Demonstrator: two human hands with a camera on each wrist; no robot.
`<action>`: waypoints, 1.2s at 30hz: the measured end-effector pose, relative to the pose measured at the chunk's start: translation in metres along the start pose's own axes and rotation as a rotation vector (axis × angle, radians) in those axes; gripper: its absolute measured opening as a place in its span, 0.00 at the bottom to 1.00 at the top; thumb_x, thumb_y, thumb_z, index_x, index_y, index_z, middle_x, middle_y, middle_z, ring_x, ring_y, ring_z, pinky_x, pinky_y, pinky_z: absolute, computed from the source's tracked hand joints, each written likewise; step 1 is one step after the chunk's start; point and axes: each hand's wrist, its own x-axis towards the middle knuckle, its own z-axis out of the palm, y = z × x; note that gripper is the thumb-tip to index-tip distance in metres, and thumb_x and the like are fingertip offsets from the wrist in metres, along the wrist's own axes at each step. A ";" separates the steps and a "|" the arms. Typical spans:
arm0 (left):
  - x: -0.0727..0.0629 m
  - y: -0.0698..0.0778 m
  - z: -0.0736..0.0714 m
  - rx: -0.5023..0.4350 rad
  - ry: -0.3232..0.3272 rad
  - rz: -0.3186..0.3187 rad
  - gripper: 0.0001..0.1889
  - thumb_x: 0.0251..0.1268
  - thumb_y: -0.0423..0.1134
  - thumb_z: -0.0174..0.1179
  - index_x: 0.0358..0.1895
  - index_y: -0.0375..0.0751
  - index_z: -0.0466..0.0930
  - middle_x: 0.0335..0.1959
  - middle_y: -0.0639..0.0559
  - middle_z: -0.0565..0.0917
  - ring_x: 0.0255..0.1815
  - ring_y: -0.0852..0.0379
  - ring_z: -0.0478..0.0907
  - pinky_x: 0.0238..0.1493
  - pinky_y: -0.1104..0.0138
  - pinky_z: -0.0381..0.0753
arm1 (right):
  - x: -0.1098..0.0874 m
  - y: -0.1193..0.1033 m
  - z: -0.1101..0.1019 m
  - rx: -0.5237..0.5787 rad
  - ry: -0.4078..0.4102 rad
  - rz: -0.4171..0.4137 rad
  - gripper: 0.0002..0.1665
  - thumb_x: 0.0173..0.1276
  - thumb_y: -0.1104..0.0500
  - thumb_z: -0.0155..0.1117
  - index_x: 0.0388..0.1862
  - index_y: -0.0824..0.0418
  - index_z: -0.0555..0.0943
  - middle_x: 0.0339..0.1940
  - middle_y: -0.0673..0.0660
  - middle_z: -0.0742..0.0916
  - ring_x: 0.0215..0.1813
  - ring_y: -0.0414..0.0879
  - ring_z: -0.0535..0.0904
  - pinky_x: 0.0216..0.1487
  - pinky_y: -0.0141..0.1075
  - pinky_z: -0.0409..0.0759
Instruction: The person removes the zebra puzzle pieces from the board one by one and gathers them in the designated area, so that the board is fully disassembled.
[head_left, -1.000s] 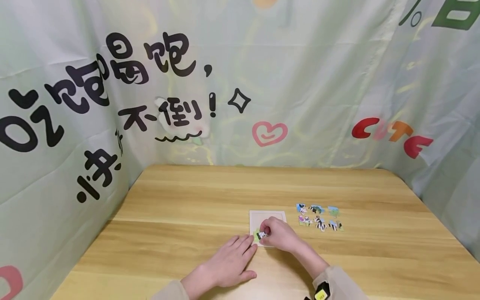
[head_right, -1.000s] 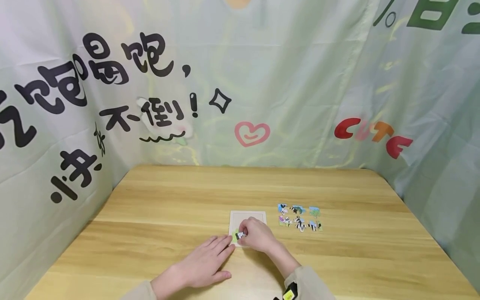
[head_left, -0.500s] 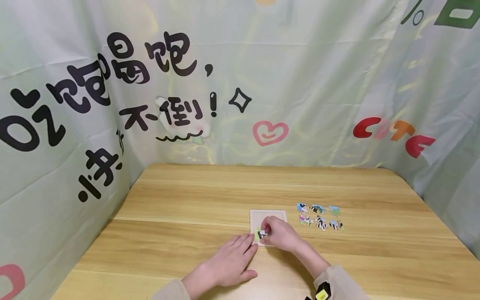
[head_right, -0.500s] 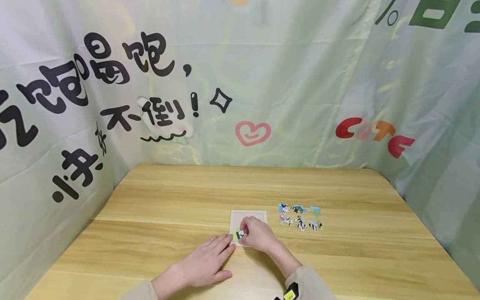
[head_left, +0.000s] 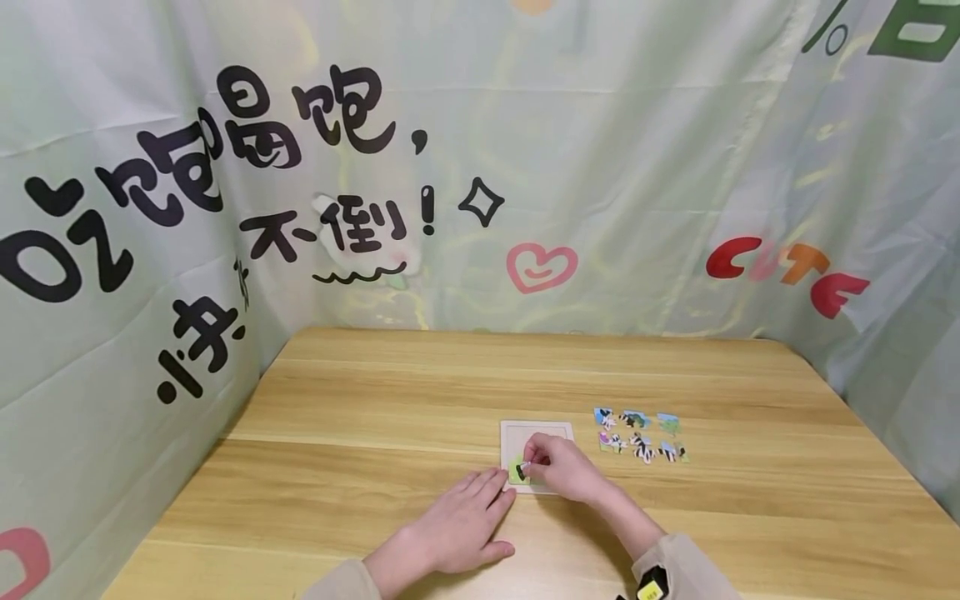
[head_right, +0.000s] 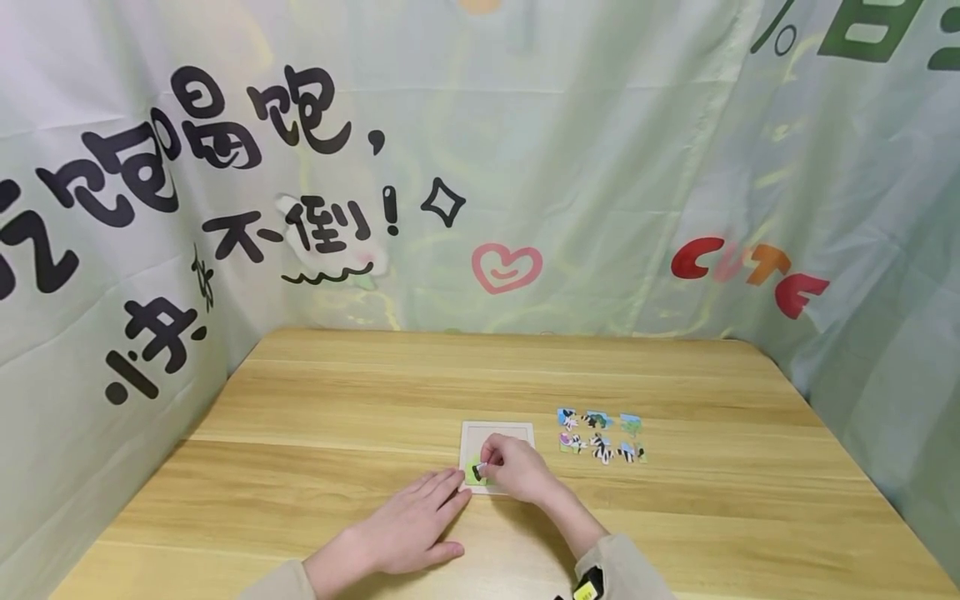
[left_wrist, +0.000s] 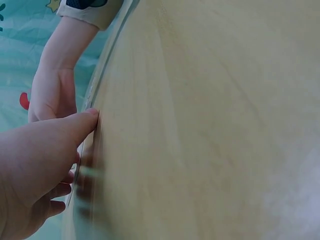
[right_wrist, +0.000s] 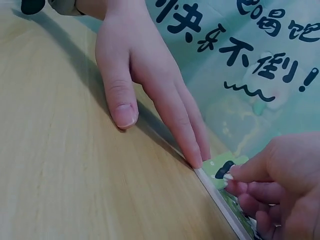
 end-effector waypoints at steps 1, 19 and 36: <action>0.000 0.000 0.000 -0.003 -0.005 0.000 0.36 0.67 0.64 0.38 0.67 0.40 0.63 0.69 0.41 0.60 0.70 0.48 0.55 0.68 0.58 0.57 | 0.000 0.001 -0.001 0.035 0.006 0.012 0.08 0.58 0.70 0.63 0.27 0.60 0.73 0.22 0.48 0.76 0.26 0.41 0.71 0.27 0.30 0.70; 0.001 0.000 0.001 -0.034 -0.018 -0.012 0.37 0.66 0.64 0.39 0.68 0.39 0.62 0.69 0.40 0.60 0.70 0.48 0.55 0.68 0.57 0.57 | -0.017 0.020 -0.036 0.291 0.129 0.174 0.09 0.58 0.65 0.66 0.33 0.67 0.76 0.24 0.53 0.80 0.28 0.45 0.73 0.27 0.30 0.72; 0.001 0.001 0.001 -0.028 -0.027 -0.019 0.37 0.67 0.64 0.38 0.68 0.40 0.62 0.69 0.40 0.59 0.70 0.48 0.54 0.68 0.58 0.56 | -0.058 0.059 -0.082 0.145 0.138 0.252 0.07 0.58 0.65 0.65 0.34 0.69 0.78 0.22 0.53 0.80 0.22 0.42 0.72 0.22 0.31 0.72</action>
